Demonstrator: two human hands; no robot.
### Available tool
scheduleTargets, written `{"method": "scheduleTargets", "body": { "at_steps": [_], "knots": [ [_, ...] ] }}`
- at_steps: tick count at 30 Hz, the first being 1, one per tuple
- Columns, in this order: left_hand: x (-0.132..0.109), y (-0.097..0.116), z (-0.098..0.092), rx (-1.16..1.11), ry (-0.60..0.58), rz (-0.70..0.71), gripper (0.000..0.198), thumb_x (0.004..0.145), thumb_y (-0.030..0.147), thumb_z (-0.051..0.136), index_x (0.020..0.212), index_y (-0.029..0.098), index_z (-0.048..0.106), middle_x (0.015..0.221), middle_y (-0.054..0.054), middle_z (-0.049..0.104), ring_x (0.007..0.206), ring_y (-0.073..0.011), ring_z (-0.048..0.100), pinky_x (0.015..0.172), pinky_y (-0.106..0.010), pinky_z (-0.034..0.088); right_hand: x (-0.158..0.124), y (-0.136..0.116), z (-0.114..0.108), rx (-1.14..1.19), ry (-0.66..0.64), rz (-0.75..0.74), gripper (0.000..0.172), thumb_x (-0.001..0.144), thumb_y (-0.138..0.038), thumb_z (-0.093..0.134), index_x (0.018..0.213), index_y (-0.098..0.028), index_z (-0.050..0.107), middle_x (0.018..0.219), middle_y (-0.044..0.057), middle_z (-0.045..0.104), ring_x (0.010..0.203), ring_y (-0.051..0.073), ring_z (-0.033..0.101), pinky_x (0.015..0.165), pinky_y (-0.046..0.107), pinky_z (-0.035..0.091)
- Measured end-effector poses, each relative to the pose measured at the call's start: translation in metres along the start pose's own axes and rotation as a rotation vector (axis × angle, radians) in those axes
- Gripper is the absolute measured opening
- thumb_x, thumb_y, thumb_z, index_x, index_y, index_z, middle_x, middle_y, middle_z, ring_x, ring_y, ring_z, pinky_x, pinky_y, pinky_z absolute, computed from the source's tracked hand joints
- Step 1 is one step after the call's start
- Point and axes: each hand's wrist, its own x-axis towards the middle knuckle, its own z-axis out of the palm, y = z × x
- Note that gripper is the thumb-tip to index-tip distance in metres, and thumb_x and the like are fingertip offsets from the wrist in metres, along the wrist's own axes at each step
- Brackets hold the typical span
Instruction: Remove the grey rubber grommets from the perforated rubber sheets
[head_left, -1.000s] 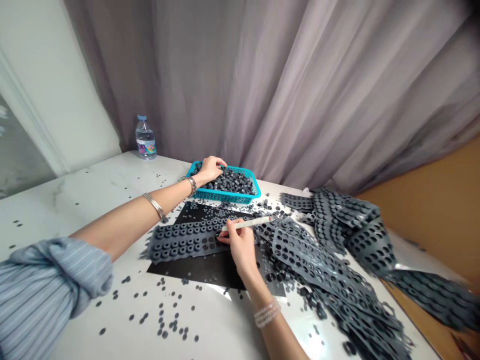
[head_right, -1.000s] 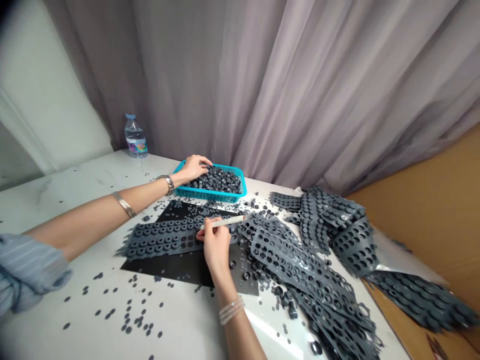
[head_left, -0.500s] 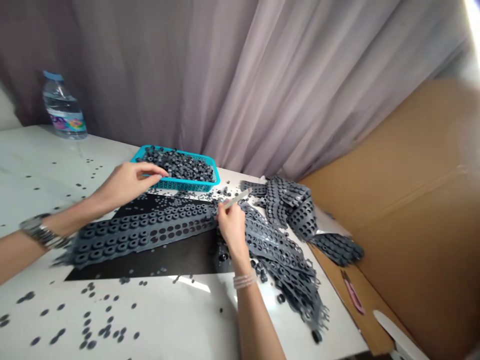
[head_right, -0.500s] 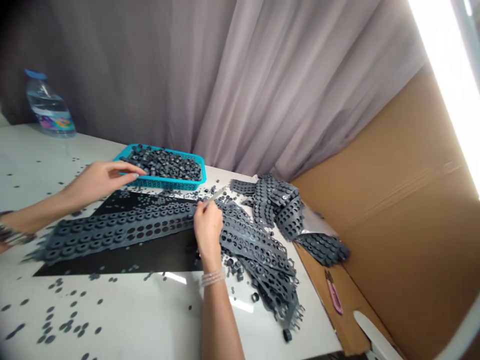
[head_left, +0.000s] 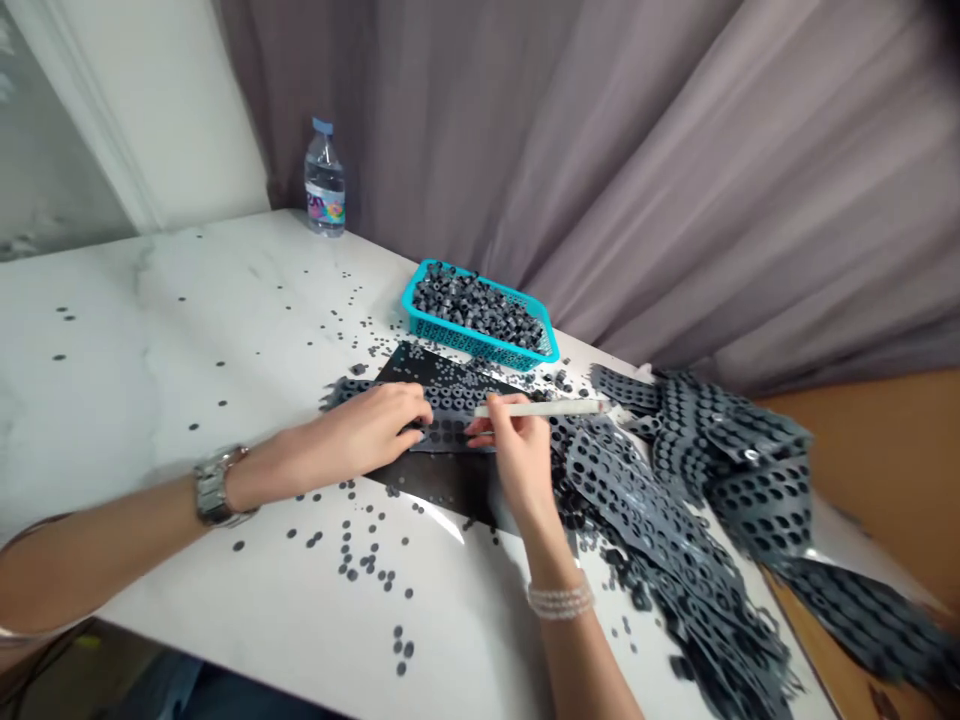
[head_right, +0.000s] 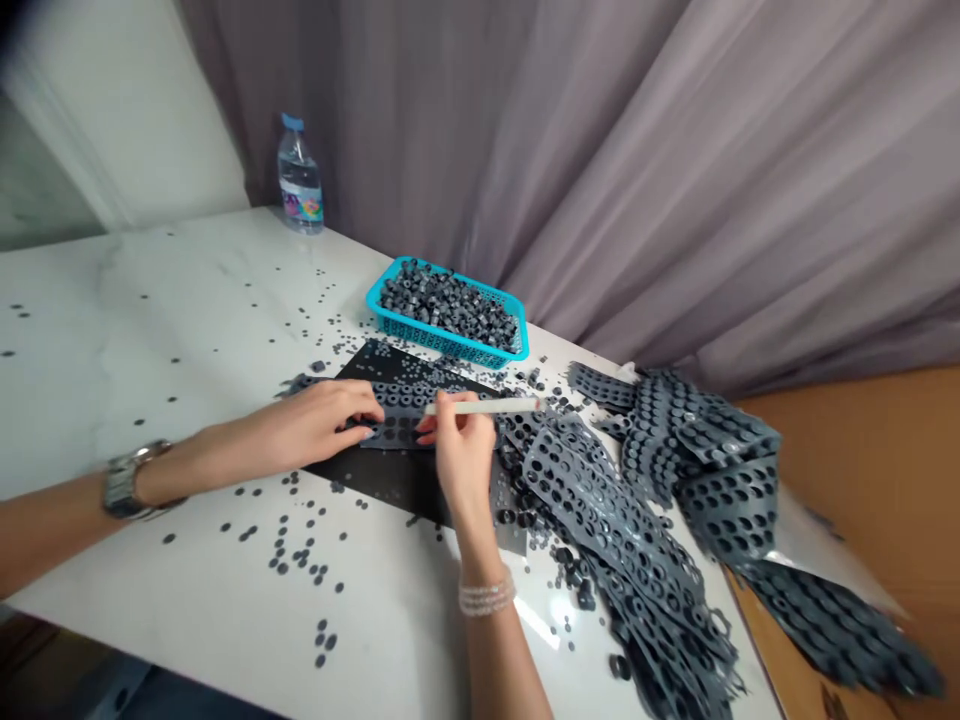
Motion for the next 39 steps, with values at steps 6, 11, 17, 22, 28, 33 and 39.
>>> {"method": "scheduleTargets", "body": {
  "at_steps": [6,11,17,22,28,33,39],
  "knots": [
    [0.002,-0.003,0.013,-0.004,-0.023,0.017,0.025,0.088,0.017,0.044,0.097,0.016,0.067,0.096,-0.007,0.062,0.092,-0.0197,0.058,0.081,-0.032,0.041,-0.014,0.004,0.023,-0.305,-0.149,-0.055,0.031,0.090,-0.043,0.051,0.068,-0.021,0.054,0.062,0.001,0.066,0.058,0.017,0.063,0.059,0.026,0.046],
    [0.001,-0.008,0.021,-0.009,-0.003,0.056,0.024,0.087,0.017,0.044,0.095,0.016,0.066,0.094,-0.008,0.061,0.092,-0.0202,0.058,0.079,-0.033,0.041,-0.015,0.003,0.022,-0.387,-0.177,-0.089,0.030,0.091,-0.041,0.048,0.070,-0.021,0.055,0.059,0.000,0.065,0.054,0.016,0.061,0.054,0.024,0.040],
    [0.000,-0.003,0.023,0.069,0.016,0.054,0.021,0.086,0.014,0.043,0.084,0.015,0.064,0.088,-0.009,0.061,0.088,-0.0212,0.057,0.077,-0.035,0.041,-0.019,-0.001,0.027,-0.471,-0.188,-0.139,0.028,0.092,-0.036,0.045,0.070,-0.021,0.054,0.058,0.000,0.063,0.050,0.014,0.057,0.052,0.024,0.036],
    [0.004,0.001,0.023,0.023,0.049,0.046,0.023,0.085,0.012,0.043,0.078,0.014,0.065,0.084,-0.009,0.064,0.082,-0.0197,0.059,0.075,-0.034,0.042,-0.022,-0.004,0.034,-0.624,-0.181,-0.193,0.027,0.093,-0.029,0.041,0.069,-0.021,0.051,0.057,0.000,0.058,0.046,0.014,0.051,0.051,0.026,0.029],
    [0.004,-0.013,-0.017,-0.561,0.216,-0.338,0.019,0.079,0.032,0.065,0.089,0.018,0.072,0.085,-0.004,0.071,0.078,-0.0173,0.063,0.072,-0.031,0.049,-0.020,-0.002,0.034,-0.572,-0.163,-0.161,0.025,0.092,-0.029,0.044,0.070,-0.022,0.051,0.056,0.000,0.060,0.049,0.015,0.055,0.054,0.026,0.033],
    [0.002,-0.030,-0.033,-1.046,0.130,-0.531,0.024,0.073,0.034,0.076,0.090,0.017,0.072,0.093,-0.006,0.070,0.083,-0.0162,0.063,0.083,-0.034,0.053,-0.019,0.003,0.026,-0.357,-0.124,-0.094,0.028,0.092,-0.038,0.048,0.070,-0.022,0.052,0.059,0.000,0.065,0.053,0.016,0.062,0.056,0.024,0.041],
    [0.005,-0.020,-0.021,-1.456,0.073,-0.597,0.008,0.074,0.016,0.076,0.082,0.015,0.074,0.092,-0.004,0.069,0.086,-0.0104,0.064,0.095,-0.026,0.051,-0.019,0.004,0.016,-0.395,-0.071,-0.134,0.030,0.094,-0.042,0.045,0.073,-0.022,0.052,0.060,0.002,0.066,0.058,0.018,0.066,0.059,0.026,0.043]
  ]
}}
